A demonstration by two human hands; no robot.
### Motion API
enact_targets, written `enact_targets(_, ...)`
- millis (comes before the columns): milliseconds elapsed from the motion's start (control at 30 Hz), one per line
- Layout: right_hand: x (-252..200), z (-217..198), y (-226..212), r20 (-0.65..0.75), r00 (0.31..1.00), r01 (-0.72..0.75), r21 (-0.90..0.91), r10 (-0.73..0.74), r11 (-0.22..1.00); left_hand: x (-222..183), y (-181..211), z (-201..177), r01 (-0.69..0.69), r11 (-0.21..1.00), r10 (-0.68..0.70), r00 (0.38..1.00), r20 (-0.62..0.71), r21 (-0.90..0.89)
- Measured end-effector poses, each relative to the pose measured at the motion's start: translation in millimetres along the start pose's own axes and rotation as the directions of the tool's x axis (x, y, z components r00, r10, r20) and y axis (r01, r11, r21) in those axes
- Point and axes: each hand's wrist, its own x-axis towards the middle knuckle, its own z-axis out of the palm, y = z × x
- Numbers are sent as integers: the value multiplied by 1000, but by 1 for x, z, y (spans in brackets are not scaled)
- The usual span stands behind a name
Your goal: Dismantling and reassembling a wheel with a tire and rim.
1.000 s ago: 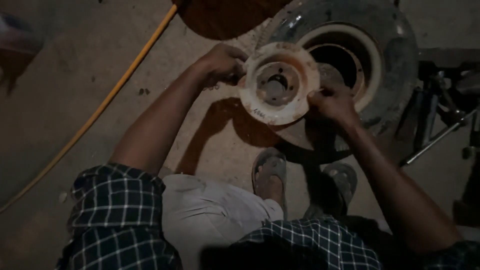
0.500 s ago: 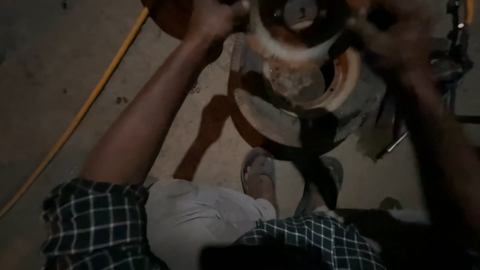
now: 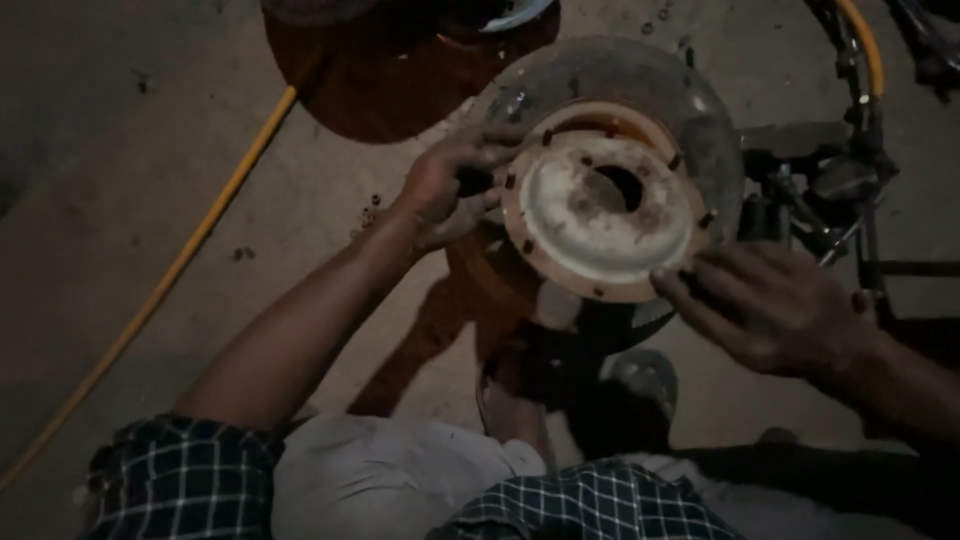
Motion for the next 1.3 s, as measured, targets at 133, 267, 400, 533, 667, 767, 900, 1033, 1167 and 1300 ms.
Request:
enact_targets(133,-13,24,-6,82,992,101,-58,-96,993,4,6,10,46,988,-35,996,78,-150)
enact_targets(267,-14,25,1,77,996,46,-66,-41,997,11,-1,3,-40,993,53,992,115,-115)
enact_targets(400,-14,30,8,69,997,24,-83,-18,996,8,5,9,-44,983,63,992,105,-177)
enact_targets(533,-19,37,10,69,998,8,-71,-3,997,13,-3,8,-35,981,50,996,74,-190)
enact_targets(667,-35,57,9,131,989,-59,-66,67,996,13,-5,13,-42,985,51,997,52,-165)
enact_targets(767,-37,61,9,134,971,-202,7,199,979,13,-2,21,-5,992,7,1000,17,-129)
enact_targets(900,-41,69,5,-38,974,-216,156,224,964,31,-29,16,-30,1000,30,1000,-5,-3)
enact_targets(1033,-37,73,-8,-5,938,-331,286,347,899,30,-35,17,23,1000,-22,999,-36,13)
enact_targets(1167,-27,69,-9,204,878,-479,336,434,811,25,-40,19,92,994,-94,995,-45,-55)
enact_targets(1300,-17,55,-2,54,980,-199,141,193,970,26,-28,33,125,991,-129,988,-84,-52)
